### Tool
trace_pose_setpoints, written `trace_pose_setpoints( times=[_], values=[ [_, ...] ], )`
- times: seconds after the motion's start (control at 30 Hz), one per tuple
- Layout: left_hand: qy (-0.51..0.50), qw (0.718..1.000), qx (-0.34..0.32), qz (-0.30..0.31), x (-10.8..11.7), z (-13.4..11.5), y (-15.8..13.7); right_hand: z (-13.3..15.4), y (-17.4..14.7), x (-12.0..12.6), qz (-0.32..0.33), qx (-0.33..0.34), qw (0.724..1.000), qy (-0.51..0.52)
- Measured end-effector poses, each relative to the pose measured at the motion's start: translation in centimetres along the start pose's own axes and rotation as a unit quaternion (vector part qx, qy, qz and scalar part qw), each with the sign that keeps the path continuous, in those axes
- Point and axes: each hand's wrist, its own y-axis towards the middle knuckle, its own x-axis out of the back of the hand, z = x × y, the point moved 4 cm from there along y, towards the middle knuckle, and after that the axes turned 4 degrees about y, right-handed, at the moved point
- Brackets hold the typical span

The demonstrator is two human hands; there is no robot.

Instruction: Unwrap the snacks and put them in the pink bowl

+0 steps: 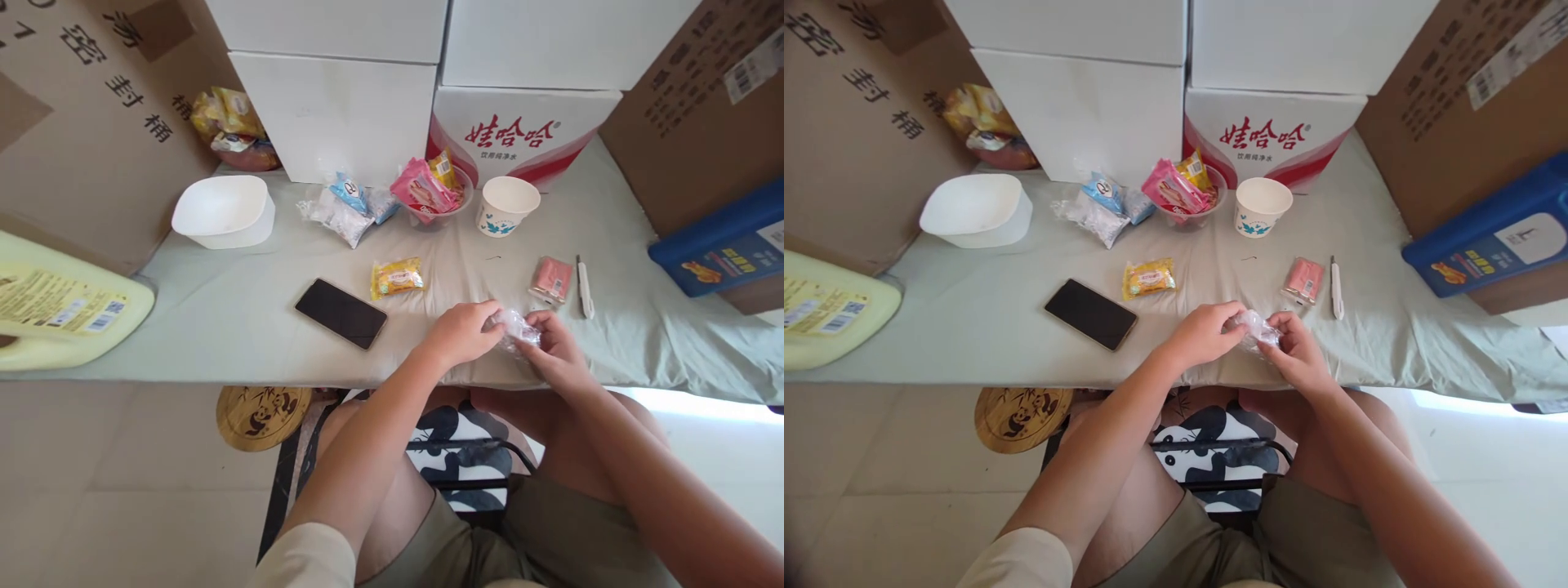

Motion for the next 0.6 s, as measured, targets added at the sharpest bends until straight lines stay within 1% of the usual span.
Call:
trace_pose_setpoints(
  times=[0.07, 0.13, 0.17, 0.23, 0.3, 0.33, 0.37, 0.4, 0.47, 0.5, 0.6],
  values=[
    [-0.019, 0.999, 0.003, -0.029, 0.2, 0.1, -0.1, 0.9, 0.6, 0.6, -0.047, 0.012, 0.999, -0.014],
    [-0.046, 0.997, 0.025, -0.06, 0.3, 0.1, -0.2, 3.0, 2.2, 1.5, -0.133, 0.033, 0.989, -0.061],
    [-0.056, 0.995, 0.036, -0.067, 0.3, 0.1, -0.3, 4.5, 3.4, 1.9, -0.181, 0.048, 0.978, -0.096],
    [-0.067, 0.995, 0.044, -0.061, 0.2, -0.1, -0.4, 8.1, 6.8, 2.1, -0.231, 0.066, 0.945, -0.223],
    [-0.059, 0.997, 0.03, -0.039, -0.1, -0.5, -0.4, 11.7, 11.3, 1.5, -0.209, 0.099, 0.912, -0.339],
    [-0.05, 0.998, 0.024, -0.027, -0.3, -0.7, -0.4, 13.1, 13.7, 1.0, -0.187, 0.12, 0.898, -0.379],
    [-0.039, 0.999, 0.019, -0.015, -0.4, -0.8, -0.3, 14.0, 16.1, 0.5, -0.151, 0.132, 0.895, -0.399],
    [-0.027, 0.999, 0.018, -0.003, -0.6, -0.9, -0.3, 14.4, 18.5, 0.1, -0.113, 0.114, 0.899, -0.407],
    [-0.002, 1.0, 0.016, 0.017, -0.8, -1.0, -0.2, 13.8, 22.5, -0.5, -0.056, 0.035, 0.915, -0.398],
    [0.01, 1.0, 0.013, 0.024, -0.9, -1.0, -0.2, 13.1, 24.1, -0.8, -0.047, 0.004, 0.917, -0.396],
    [0.039, 0.999, -0.002, 0.032, -1.1, -1.0, -0.3, 10.5, 27.0, -1.9, -0.02, -0.061, 0.927, -0.37]
  ],
)
